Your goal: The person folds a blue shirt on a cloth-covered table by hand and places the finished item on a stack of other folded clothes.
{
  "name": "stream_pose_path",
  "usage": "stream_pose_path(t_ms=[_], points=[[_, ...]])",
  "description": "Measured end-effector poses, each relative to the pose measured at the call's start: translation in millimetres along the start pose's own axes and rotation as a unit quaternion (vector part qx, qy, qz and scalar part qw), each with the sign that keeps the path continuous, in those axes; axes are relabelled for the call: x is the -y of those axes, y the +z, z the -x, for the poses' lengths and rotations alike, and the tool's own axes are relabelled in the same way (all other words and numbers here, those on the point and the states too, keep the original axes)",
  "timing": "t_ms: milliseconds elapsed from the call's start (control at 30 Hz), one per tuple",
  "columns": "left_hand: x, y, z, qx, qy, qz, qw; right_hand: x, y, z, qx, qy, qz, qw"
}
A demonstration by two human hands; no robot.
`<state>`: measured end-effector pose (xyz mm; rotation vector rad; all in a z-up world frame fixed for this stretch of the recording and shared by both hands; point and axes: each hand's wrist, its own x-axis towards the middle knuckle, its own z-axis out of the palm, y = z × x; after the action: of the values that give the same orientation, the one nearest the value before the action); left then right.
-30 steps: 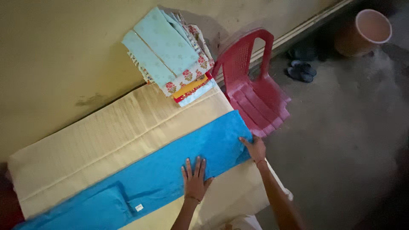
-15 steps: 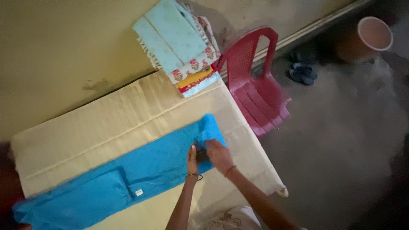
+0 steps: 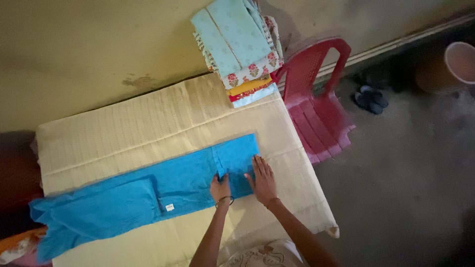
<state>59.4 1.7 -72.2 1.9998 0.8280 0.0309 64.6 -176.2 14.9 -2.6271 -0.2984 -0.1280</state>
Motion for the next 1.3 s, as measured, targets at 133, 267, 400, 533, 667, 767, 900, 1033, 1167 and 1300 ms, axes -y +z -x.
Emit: stream_pose_path(t_ms=[133, 267, 400, 533, 667, 767, 900, 1033, 1167, 1300], points=[[-31.4, -25.1, 16.3, -0.066, 0.052, -0.071, 0.994, 5.7, 17.3, -6.5, 0.033, -0.019, 0.082, 0.996], [-66.2, -45.2, 27.6, -0.015, 0.326, -0.245, 0.913, 6.8, 28.3, -25.1, 0.003, -0.011, 0.066, 0.998], [-80.2, -38.8, 21.6, 0.033, 0.425, -0.343, 0.837, 2.8, 31.8, -79.0, 0.01, 0.007, 0.075, 0.997], [-77.3, -34.7, 16.7, 0.108, 0.334, -0.364, 0.863, 5.8, 34.4, -114.9, 0.011, 0.014, 0.066, 0.998], [-69.9, -29.0, 14.2, 0.083, 0.347, -0.356, 0.864, 9.0, 26.7, -91.8, 0.021, 0.021, 0.063, 0.998], [-65.3, -25.5, 7.7, 0.036, 0.373, -0.349, 0.859, 11.0, 14.1, -49.6, 0.036, 0.016, 0.109, 0.993], [-57.4, -23.0, 7.8, 0.06, 0.356, -0.369, 0.857, 3.5, 13.6, -28.8, 0.07, 0.105, 0.061, 0.99], [-37.7, -42.2, 5.6, 0.126, 0.371, -0.241, 0.888, -9.6, 26.3, -24.2, -0.078, 0.207, -0.139, 0.965], [-10.3, -69.3, 19.0, 0.153, 0.352, -0.145, 0.912, -12.1, 18.2, -42.1, -0.018, 0.241, -0.198, 0.95], [20.7, -79.0, 15.5, 0.178, 0.267, 0.039, 0.946, 48.9, -23.4, -51.6, 0.038, 0.209, -0.183, 0.96]])
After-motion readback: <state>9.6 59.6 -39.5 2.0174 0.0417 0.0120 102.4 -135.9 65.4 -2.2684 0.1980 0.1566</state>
